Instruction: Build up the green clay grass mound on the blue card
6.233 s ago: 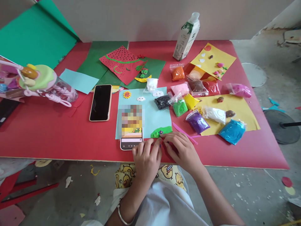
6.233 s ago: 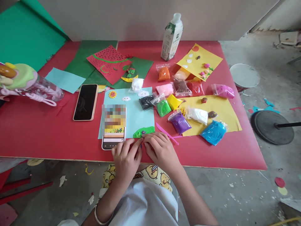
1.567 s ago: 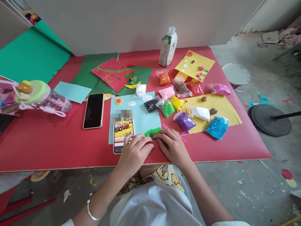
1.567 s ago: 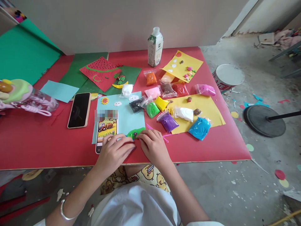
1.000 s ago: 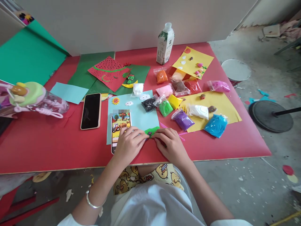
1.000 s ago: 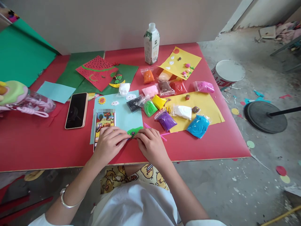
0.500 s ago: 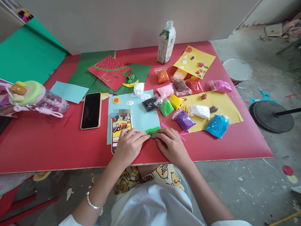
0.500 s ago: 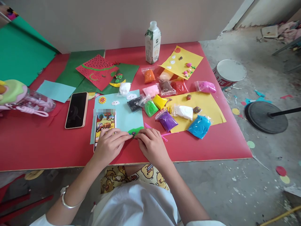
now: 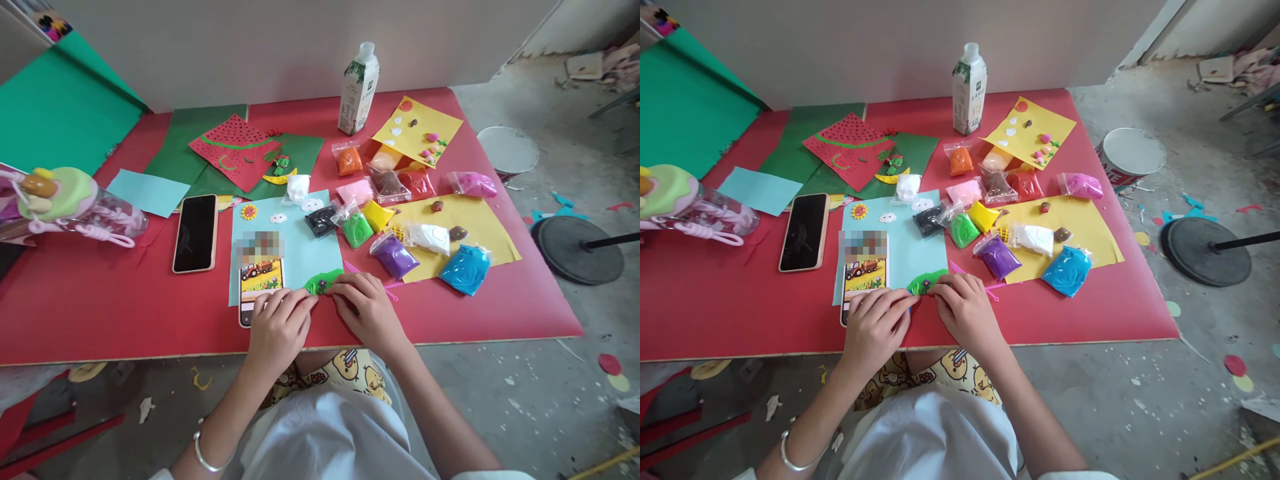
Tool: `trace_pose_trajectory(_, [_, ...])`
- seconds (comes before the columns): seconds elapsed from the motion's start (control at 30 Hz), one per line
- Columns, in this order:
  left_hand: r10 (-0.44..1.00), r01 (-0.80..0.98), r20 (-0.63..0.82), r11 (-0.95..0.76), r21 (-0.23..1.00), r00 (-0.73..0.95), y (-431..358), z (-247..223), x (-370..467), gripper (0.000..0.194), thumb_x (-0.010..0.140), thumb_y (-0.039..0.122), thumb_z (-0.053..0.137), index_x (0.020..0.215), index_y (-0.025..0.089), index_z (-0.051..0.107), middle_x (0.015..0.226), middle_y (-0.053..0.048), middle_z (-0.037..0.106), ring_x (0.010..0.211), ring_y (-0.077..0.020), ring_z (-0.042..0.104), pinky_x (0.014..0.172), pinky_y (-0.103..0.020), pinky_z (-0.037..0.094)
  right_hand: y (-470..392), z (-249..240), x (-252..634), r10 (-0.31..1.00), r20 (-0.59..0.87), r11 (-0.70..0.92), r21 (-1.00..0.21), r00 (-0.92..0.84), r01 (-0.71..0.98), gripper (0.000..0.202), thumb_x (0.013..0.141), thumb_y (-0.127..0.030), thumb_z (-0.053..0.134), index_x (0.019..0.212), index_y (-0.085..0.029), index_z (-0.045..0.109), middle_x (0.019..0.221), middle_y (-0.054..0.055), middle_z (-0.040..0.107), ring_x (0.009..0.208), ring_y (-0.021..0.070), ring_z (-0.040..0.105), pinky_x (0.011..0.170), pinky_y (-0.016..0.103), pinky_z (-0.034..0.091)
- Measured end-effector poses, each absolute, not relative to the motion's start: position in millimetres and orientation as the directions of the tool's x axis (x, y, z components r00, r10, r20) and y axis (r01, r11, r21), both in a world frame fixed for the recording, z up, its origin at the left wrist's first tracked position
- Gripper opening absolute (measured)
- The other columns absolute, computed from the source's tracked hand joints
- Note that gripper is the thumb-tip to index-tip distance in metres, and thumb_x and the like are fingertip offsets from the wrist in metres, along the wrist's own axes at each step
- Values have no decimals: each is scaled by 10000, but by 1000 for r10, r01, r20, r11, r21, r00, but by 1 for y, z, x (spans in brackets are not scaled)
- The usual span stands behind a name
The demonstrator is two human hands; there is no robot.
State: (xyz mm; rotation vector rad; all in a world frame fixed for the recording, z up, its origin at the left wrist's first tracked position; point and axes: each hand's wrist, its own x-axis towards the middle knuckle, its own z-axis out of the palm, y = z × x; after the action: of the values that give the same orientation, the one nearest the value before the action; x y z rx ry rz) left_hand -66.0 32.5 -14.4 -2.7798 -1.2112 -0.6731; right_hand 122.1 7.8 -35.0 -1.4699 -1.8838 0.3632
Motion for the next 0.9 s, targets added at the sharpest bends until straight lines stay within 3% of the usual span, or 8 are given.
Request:
trace_pose_trajectory(0.23, [691,730,383,-681,59,613,32,-20,-61,223,875,116,555,1062,176,661,1025,-34,720,925,-199,623,824,-369,373,8,-36,122,930,352,313,-608,-105,729,167,903,-113,532,971,-200,657,990,65,680,907,210,593,815,374,485])
trace_pose_trajectory(0.57, [752,767,391,-622,158,530,32,-19,-60,252,860,88,534,1056,193,654,1024,-51,711,914,-191,628,812,-343,387,8,-36,121,931,348,311,-607,-107,732,173,916,-130,517,976,-209,658,994,62,678,909,204,587,822,370,484])
trace_pose_trajectory(0.9, [754,770,385,-620,150,532,31,-22,-56,245,847,87,544,1040,191,652,1022,-50,707,924,-200,621,809,-356,387,6,-31,122,928,323,343,-556,-183,757,207,923,-152,517,1049,-219,666,1034,78,660,952,223,565,849,393,469])
